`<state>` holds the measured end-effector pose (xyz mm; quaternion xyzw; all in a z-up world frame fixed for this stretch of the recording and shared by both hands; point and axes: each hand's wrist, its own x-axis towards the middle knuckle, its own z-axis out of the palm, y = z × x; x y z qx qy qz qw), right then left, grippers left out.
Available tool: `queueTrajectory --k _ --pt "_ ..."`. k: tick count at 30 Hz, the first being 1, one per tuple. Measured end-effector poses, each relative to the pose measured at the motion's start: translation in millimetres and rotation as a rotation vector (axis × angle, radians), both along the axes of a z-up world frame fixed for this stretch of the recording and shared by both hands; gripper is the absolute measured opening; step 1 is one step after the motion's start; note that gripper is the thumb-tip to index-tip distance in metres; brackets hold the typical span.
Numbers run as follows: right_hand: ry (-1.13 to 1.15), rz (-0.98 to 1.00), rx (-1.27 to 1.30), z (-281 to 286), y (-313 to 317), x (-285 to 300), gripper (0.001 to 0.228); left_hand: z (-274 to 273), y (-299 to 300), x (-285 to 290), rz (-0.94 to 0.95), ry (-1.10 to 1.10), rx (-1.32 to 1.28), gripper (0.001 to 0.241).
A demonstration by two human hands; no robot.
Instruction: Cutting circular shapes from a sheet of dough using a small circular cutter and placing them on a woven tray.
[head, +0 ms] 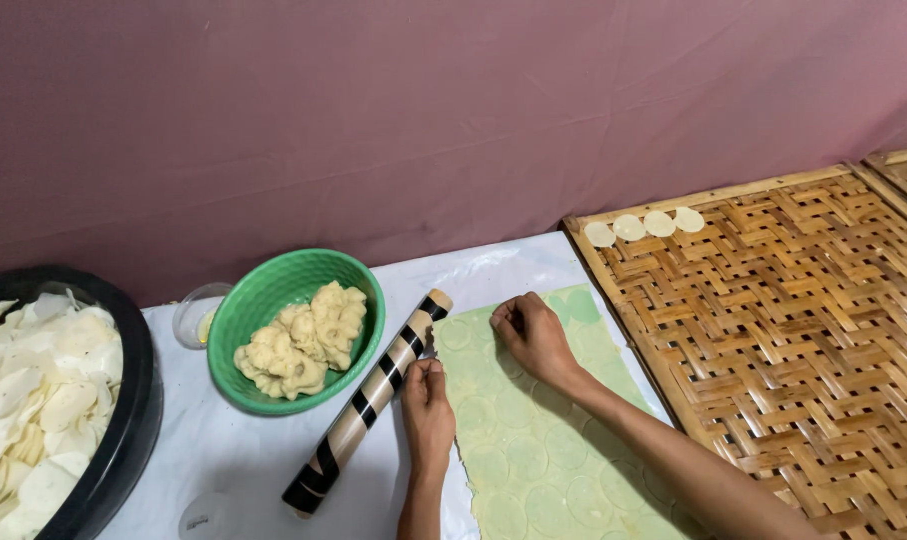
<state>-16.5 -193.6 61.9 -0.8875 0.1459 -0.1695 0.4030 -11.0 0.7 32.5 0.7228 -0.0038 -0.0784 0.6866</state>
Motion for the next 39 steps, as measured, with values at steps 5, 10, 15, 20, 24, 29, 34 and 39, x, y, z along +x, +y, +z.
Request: queueTrajectory --k 5,10,15,20,24,29,34,39 --pt "-0.129 0.145 -0.102 11.8 17.6 -25.5 0.01 -5.0 -1.0 2.6 0.005 0.014 -0.007 0.022" --pt "-0.158 0.11 0.009 12.0 12.2 -29.5 0.008 -6.1 -1.3 2.3 -0.008 -0.011 -0.009 0.022" --pt "-0.098 0.066 0.165 21.4 2.7 -30.5 0.021 -4.9 -1.2 2.1 0.002 0.004 0.009 0.022" --pt "-0.005 0.041 0.2 15.4 -6.2 -34.9 0.02 -8.9 -2.8 3.5 -0.005 -0.009 -0.019 0.022" --pt "0.069 0.003 0.231 20.8 -8.7 -41.6 0.024 -10.2 -2.7 4.4 0.007 -0.006 -0.045 0.019" --pt "0.119 -0.011 0.325 21.4 -13.5 -48.7 0.026 1.1 -1.8 0.7 -0.002 0.01 0.012 0.023" --pt "0.171 0.001 0.147 12.3 -20.7 -50.1 0.027 4.5 -1.1 -0.1 0.002 0.023 0.029 0.024" --pt "0.199 -0.084 0.04 21.0 -25.4 -52.5 0.018 7.9 0.2 -1.6 -0.014 0.001 0.025 0.023"
